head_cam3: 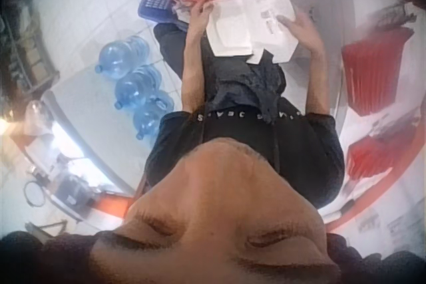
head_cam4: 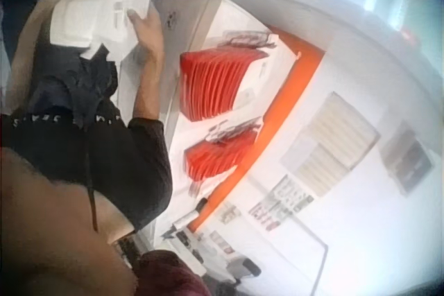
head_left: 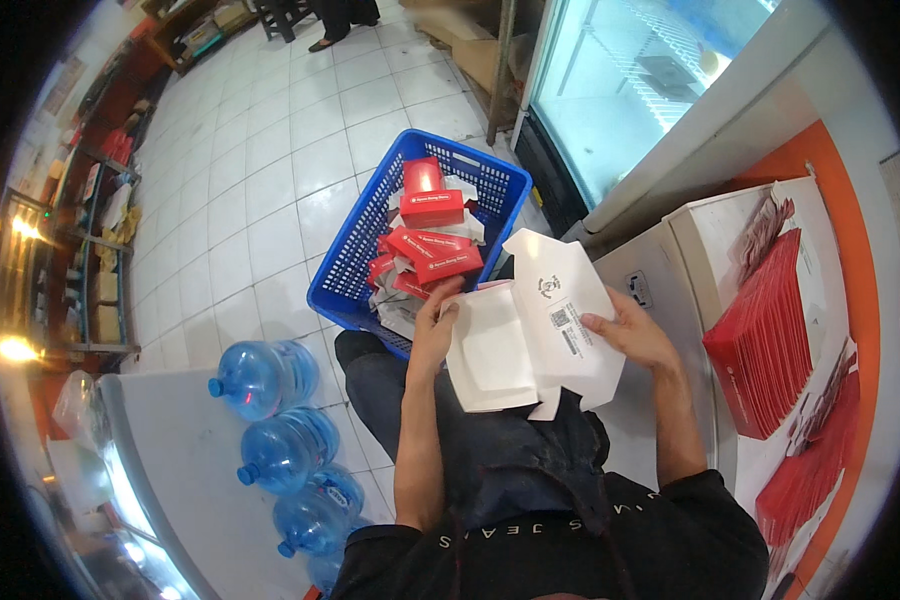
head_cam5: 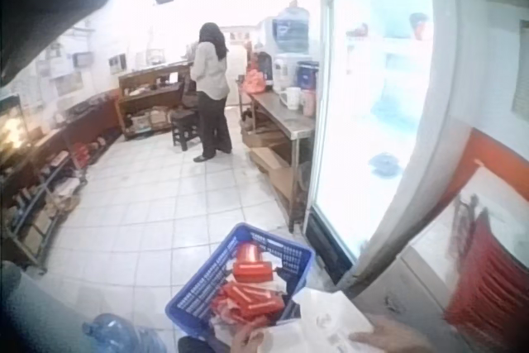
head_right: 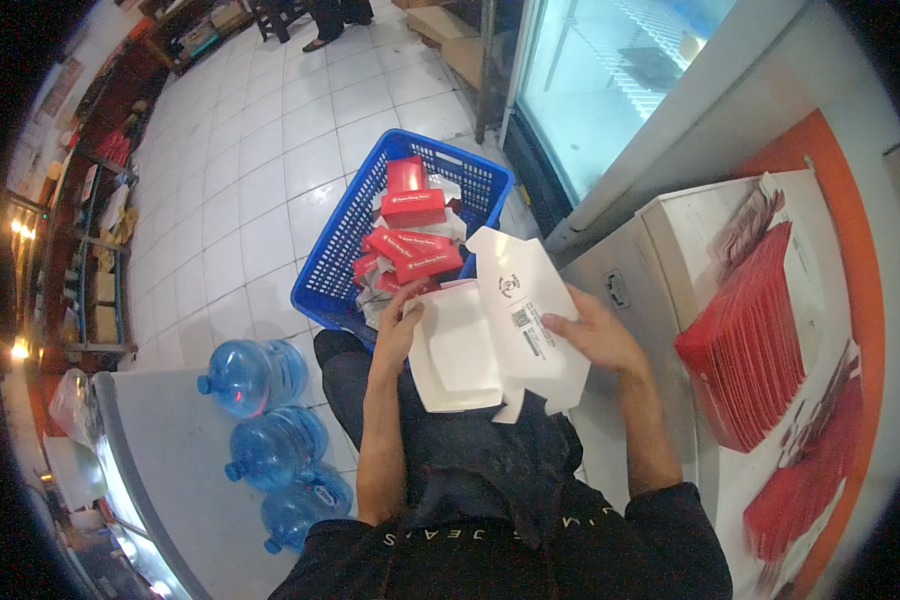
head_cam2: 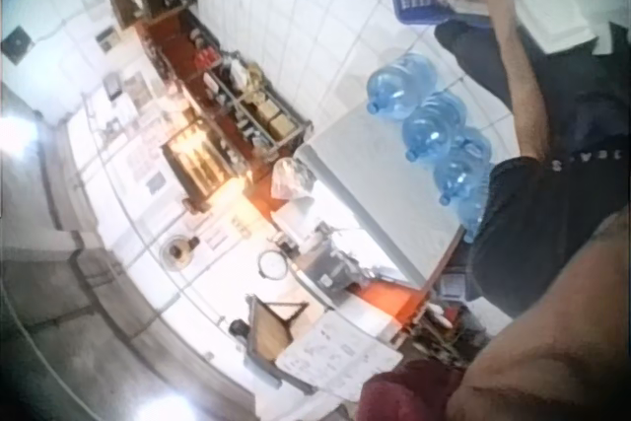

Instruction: The person sits on the floor and repeatedly folds flat red and white cardboard boxes into shape, stacking them on a nearby surface. Later, the person moves to a kitchen area and washes a metal pot in the sink.

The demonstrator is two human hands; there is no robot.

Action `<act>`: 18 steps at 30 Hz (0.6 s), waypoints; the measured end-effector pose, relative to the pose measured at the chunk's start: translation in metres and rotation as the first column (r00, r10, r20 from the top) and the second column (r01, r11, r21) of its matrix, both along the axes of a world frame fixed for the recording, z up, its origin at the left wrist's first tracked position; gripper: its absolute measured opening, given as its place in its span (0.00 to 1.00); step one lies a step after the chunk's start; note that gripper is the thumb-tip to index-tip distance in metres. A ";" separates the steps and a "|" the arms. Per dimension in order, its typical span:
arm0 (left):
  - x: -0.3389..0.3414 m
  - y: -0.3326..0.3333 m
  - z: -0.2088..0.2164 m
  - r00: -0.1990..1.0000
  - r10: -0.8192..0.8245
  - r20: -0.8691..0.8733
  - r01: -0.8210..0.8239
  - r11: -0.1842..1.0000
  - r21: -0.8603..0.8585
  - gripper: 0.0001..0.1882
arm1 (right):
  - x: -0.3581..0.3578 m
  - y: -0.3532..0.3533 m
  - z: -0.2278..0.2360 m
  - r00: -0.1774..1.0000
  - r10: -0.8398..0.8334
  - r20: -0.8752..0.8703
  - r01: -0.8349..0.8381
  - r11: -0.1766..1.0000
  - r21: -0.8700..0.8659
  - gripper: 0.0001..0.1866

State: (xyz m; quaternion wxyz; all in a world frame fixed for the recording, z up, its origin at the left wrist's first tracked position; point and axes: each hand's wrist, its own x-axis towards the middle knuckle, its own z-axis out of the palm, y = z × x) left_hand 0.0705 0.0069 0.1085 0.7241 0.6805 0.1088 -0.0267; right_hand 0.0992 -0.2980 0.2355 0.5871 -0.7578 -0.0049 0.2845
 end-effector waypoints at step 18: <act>-0.001 -0.010 -0.045 0.910 0.408 -0.074 -0.413 0.909 -0.058 0.23 | -0.040 0.078 -0.009 0.705 0.506 0.497 -0.246 0.832 -0.498 0.28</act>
